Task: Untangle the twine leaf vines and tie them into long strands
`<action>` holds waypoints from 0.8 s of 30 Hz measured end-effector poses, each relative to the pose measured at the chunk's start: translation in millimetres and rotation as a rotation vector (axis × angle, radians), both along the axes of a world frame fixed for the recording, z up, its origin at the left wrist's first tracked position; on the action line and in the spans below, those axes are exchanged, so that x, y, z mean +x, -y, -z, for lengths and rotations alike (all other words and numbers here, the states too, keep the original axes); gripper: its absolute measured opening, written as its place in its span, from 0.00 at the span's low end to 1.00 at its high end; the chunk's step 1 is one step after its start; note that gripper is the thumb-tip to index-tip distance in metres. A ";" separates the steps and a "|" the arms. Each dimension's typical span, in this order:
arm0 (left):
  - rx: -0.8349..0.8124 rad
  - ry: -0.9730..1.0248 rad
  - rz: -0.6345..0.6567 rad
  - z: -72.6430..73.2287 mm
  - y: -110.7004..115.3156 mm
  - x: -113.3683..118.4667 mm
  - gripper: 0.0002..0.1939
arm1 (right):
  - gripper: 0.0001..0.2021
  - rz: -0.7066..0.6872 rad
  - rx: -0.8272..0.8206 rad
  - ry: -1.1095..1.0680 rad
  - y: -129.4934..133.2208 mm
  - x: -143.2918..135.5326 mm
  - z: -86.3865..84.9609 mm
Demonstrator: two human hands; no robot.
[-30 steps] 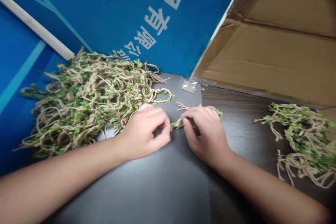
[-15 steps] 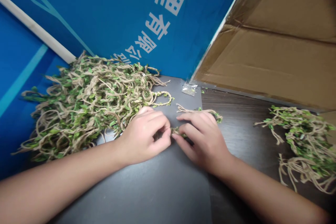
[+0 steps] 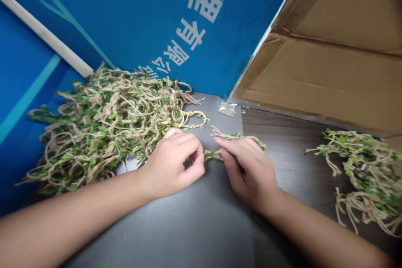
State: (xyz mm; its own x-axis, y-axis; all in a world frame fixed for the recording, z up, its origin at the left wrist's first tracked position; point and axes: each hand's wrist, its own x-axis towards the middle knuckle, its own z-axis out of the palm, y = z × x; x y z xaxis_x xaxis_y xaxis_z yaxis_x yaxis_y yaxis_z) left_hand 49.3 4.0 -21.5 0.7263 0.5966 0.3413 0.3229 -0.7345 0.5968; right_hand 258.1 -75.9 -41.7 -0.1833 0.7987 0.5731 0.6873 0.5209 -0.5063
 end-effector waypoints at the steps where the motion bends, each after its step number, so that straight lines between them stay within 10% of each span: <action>1: -0.003 -0.006 -0.005 -0.4 -0.2 0.1 0.06 | 0.20 0.006 0.002 0.024 -0.3 0.5 0.8; 19: -0.007 -0.039 -0.078 -0.6 -0.1 -0.8 0.07 | 0.10 -0.298 -0.105 -0.181 0.6 3.8 -22.7; 24: -0.022 0.000 -0.113 -2.7 -0.7 0.0 0.07 | 0.03 -0.170 -0.128 -0.056 4.8 -0.9 -11.8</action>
State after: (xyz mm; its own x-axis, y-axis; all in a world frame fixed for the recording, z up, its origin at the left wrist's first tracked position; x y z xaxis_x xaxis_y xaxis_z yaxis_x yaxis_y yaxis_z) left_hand 49.3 4.7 -18.8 0.6542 0.6818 0.3273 0.4026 -0.6803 0.6124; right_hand 257.2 -80.7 -29.8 -0.2921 0.8263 0.4816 0.5643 0.5555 -0.6108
